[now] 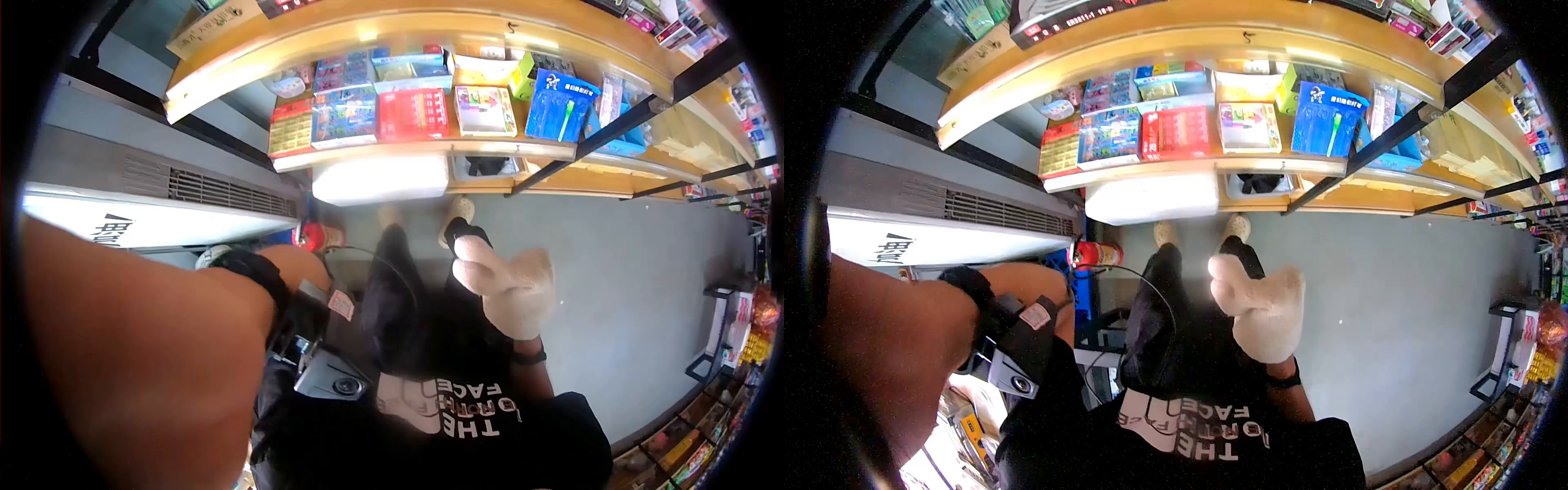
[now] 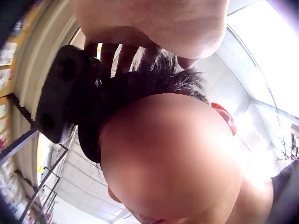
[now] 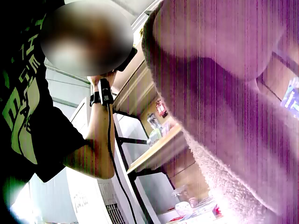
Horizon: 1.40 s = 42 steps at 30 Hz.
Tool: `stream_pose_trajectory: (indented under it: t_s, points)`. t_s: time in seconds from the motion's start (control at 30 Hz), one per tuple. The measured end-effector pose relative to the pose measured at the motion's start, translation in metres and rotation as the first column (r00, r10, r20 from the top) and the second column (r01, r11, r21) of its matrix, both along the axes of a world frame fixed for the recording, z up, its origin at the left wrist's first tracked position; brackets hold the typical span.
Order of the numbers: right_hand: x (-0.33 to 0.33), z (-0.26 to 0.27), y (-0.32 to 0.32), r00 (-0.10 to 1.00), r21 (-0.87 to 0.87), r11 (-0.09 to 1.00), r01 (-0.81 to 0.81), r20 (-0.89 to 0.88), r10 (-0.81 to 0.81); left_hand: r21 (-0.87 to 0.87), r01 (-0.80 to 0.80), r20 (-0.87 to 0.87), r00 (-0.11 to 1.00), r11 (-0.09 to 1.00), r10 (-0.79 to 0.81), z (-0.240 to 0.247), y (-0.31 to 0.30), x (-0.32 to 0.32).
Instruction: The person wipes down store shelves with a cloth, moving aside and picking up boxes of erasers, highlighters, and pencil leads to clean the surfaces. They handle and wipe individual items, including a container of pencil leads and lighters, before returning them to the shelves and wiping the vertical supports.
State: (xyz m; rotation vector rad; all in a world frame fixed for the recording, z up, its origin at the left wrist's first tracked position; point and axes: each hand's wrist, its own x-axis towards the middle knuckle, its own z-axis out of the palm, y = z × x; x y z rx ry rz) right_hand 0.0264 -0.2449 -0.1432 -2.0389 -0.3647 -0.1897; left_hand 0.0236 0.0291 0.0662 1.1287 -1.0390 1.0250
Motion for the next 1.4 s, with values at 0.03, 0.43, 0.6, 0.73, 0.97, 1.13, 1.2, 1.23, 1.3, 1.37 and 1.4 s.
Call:
stream_pose_trajectory:
  t_s: [0.03, 0.43, 0.6, 0.73, 0.97, 1.13, 1.2, 1.23, 1.3, 1.37, 1.4]
  points:
    - [0.001, 0.0, 0.001, 0.998, 0.017, 0.999, -0.035, -0.045, 0.036, 0.003, 0.004, 0.005, 1.0, 1.0, -0.004, 0.001, 0.0, 0.0]
    - [0.02, -0.02, -0.02, 0.918, -0.066, 0.921, -0.383, -0.134, 0.372, 0.0, 0.082, 0.069, 0.994, 0.997, -0.082, 0.003, -0.008, -0.023]
    - [0.024, -0.022, -0.016, 0.914, -0.061, 0.92, -0.388, -0.157, 0.375, -0.043, 0.077, 0.076, 0.994, 0.996, -0.074, -0.021, -0.008, -0.04]
    - [0.023, -0.022, -0.011, 0.91, -0.062, 0.917, -0.393, -0.169, 0.379, -0.186, -0.042, 0.0, 0.999, 0.982, 0.043, -0.086, 0.003, -0.009]
    - [0.026, -0.025, 0.004, 0.893, -0.093, 0.898, -0.43, -0.191, 0.408, 0.031, -0.471, -0.875, 0.413, 0.881, 0.252, -0.273, 0.034, 0.049]
    - [0.038, -0.028, 0.023, 0.874, -0.122, 0.876, -0.466, -0.22, 0.433, 0.373, -0.47, -0.885, 0.077, 0.8, 0.458, -0.382, 0.063, 0.068]
    - [0.045, -0.029, 0.027, 0.87, -0.137, 0.87, -0.473, -0.23, 0.437, 0.492, -0.495, -0.819, 0.016, 0.717, 0.573, -0.407, 0.081, 0.079]
    - [0.047, -0.028, 0.03, 0.866, -0.144, 0.866, -0.479, -0.237, 0.44, 0.59, -0.515, -0.717, 0.019, 0.622, 0.697, -0.414, 0.094, 0.087]
    - [0.052, -0.028, 0.035, 0.862, -0.158, 0.861, -0.484, -0.254, 0.438, 0.741, -0.543, -0.463, 0.013, 0.395, 0.886, -0.418, 0.123, 0.107]
    - [0.058, -0.028, 0.04, 0.858, -0.169, 0.857, -0.486, -0.278, 0.432, 0.811, -0.491, -0.394, -0.059, 0.317, 0.917, -0.408, 0.148, 0.122]
    - [0.06, -0.026, 0.041, 0.855, -0.172, 0.855, -0.49, -0.284, 0.433, 0.825, -0.484, -0.36, -0.052, 0.291, 0.932, -0.412, 0.165, 0.132]
